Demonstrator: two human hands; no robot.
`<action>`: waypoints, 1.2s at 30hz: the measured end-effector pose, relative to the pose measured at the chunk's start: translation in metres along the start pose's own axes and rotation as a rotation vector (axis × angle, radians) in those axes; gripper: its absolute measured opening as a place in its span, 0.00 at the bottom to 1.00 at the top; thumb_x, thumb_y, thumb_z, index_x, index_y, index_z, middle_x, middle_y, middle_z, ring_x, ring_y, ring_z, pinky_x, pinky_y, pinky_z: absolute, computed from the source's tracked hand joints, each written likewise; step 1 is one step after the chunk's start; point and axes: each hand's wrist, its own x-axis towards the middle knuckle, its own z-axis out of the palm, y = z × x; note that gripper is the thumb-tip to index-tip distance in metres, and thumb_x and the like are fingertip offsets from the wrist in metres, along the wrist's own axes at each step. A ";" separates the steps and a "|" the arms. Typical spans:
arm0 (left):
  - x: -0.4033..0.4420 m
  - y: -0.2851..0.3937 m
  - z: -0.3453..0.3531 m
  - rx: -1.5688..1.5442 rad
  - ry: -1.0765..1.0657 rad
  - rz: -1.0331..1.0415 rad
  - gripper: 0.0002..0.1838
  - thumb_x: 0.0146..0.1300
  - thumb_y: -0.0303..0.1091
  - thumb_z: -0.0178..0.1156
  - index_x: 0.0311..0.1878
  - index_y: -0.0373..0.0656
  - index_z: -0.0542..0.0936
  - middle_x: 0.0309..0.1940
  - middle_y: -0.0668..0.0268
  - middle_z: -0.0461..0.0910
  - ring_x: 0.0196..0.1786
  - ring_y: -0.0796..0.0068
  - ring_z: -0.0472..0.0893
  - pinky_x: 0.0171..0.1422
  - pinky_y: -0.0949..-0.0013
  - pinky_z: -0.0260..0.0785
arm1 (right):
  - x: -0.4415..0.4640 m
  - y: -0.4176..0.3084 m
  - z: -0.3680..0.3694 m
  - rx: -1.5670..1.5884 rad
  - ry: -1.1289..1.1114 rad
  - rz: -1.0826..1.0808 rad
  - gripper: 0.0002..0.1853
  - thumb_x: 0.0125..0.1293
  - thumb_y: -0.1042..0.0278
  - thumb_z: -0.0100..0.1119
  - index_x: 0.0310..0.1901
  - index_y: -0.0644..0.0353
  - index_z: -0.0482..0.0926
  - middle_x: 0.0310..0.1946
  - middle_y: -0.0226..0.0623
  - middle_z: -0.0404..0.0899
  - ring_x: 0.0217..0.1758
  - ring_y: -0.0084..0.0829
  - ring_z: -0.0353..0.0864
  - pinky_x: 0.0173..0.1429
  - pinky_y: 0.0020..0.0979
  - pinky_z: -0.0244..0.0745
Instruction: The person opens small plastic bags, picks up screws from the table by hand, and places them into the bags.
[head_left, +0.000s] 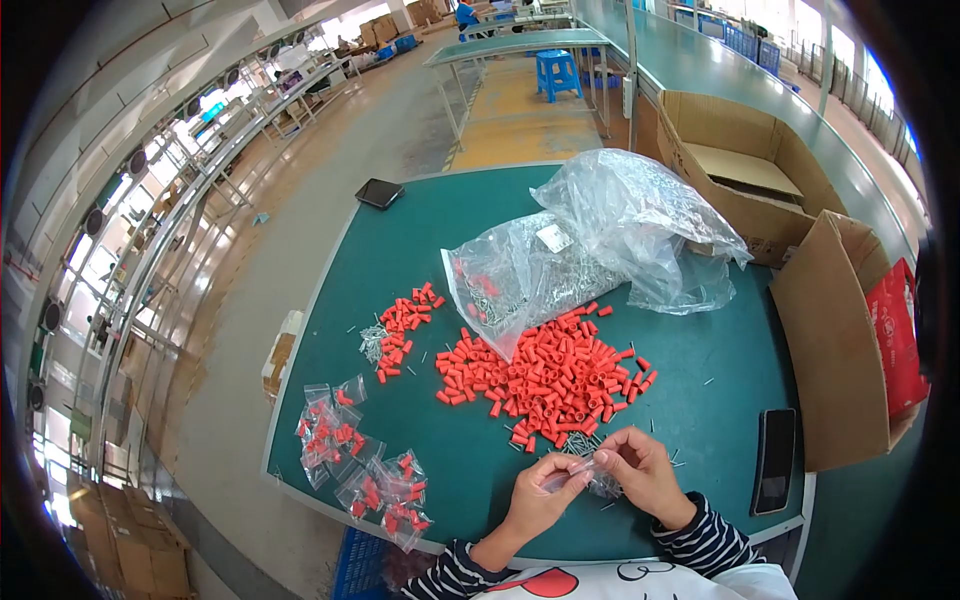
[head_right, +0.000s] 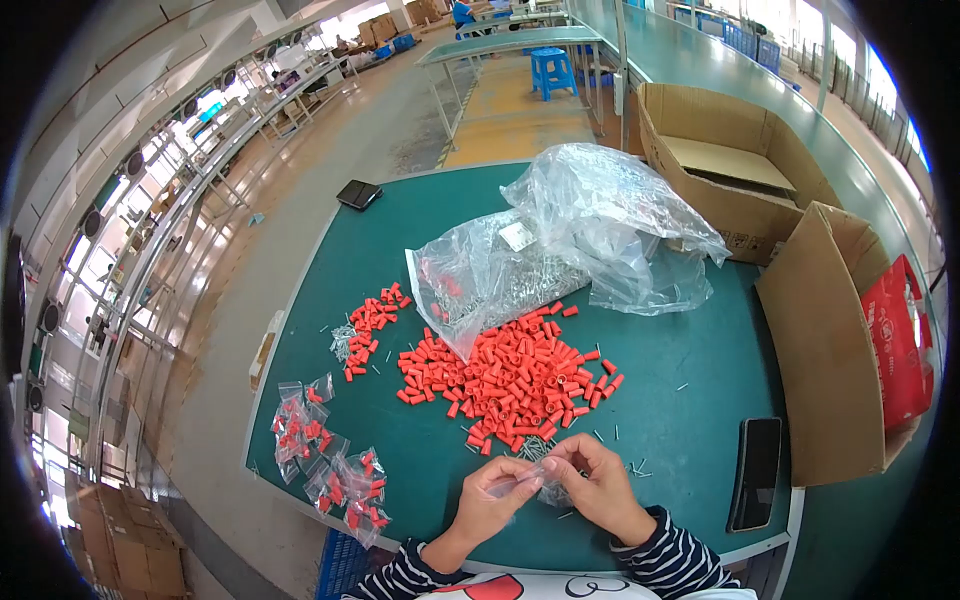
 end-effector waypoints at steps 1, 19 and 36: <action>0.000 0.002 0.000 -0.049 0.006 -0.042 0.07 0.67 0.25 0.65 0.45 0.34 0.80 0.41 0.67 0.82 0.34 0.86 0.75 0.36 0.80 0.68 | 0.001 -0.003 0.004 0.023 0.012 0.002 0.07 0.68 0.70 0.65 0.44 0.64 0.81 0.34 0.27 0.82 0.35 0.15 0.76 0.39 0.21 0.72; 0.004 0.014 -0.004 0.088 -0.002 -0.061 0.07 0.66 0.24 0.65 0.45 0.34 0.85 0.42 0.64 0.82 0.45 0.78 0.80 0.51 0.75 0.72 | -0.001 -0.010 0.000 -0.221 -0.024 0.002 0.08 0.68 0.70 0.65 0.44 0.64 0.82 0.32 0.29 0.83 0.33 0.17 0.77 0.37 0.23 0.73; -0.002 0.014 -0.004 0.425 0.039 0.214 0.08 0.55 0.18 0.71 0.38 0.35 0.84 0.34 0.64 0.81 0.31 0.78 0.79 0.35 0.75 0.72 | -0.003 -0.028 0.007 -0.558 -0.103 -0.249 0.05 0.61 0.71 0.68 0.36 0.62 0.85 0.29 0.39 0.80 0.33 0.37 0.79 0.36 0.34 0.73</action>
